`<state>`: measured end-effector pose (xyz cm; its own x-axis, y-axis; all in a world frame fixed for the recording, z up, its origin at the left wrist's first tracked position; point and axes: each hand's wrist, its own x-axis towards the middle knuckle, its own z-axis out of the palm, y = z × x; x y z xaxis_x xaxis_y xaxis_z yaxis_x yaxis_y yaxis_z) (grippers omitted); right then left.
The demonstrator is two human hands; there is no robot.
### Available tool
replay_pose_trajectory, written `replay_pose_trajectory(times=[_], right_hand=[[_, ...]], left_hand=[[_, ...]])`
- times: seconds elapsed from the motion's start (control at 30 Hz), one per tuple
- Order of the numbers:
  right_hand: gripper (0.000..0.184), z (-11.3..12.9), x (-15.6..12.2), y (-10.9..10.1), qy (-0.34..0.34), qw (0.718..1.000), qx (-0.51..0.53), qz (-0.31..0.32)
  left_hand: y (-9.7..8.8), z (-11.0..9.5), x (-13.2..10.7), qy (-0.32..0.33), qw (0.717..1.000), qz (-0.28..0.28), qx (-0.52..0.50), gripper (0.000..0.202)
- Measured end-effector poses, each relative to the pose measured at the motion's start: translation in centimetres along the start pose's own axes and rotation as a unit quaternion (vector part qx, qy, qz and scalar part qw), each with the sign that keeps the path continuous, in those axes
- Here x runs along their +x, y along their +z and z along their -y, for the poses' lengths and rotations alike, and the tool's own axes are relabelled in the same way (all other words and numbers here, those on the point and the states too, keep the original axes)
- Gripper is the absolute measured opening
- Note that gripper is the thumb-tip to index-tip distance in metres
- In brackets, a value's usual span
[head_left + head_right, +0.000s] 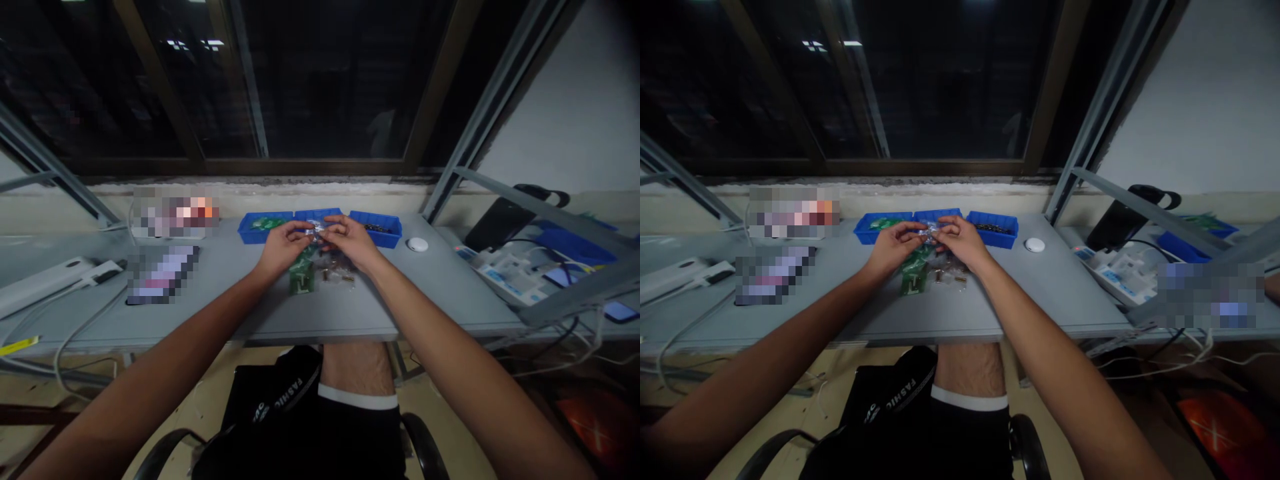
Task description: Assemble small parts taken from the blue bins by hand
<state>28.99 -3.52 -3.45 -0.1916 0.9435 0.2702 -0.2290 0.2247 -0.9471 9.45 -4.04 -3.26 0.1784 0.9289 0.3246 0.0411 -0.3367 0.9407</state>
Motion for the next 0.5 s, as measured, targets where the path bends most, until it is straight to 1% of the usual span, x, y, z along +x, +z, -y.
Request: replay_pose_trajectory(times=[0.13, 0.27, 0.37, 0.5], right_hand=[[0.049, -0.05, -0.07, 0.1, 0.017, 1.0, -0.017, 0.009], [0.043, 0.07, -0.18, 0.16, 0.017, 0.999, -0.03, 0.008], [0.041, 0.13, -0.23, 0.22, 0.02, 0.997, -0.068, 0.011], [0.037, -0.01, -0.13, 0.12, 0.007, 0.996, -0.092, 0.016]], left_hand=[[0.33, -0.45, -0.24, 0.006, 1.0, 0.014, -0.002, 0.045], [0.31, -0.24, -0.1, 0.029, 1.0, -0.008, -0.009, 0.052], [0.23, -0.03, 0.05, 0.045, 0.998, -0.03, -0.014, 0.057], [0.32, -0.31, -0.03, 0.056, 0.997, -0.041, -0.024, 0.06]])
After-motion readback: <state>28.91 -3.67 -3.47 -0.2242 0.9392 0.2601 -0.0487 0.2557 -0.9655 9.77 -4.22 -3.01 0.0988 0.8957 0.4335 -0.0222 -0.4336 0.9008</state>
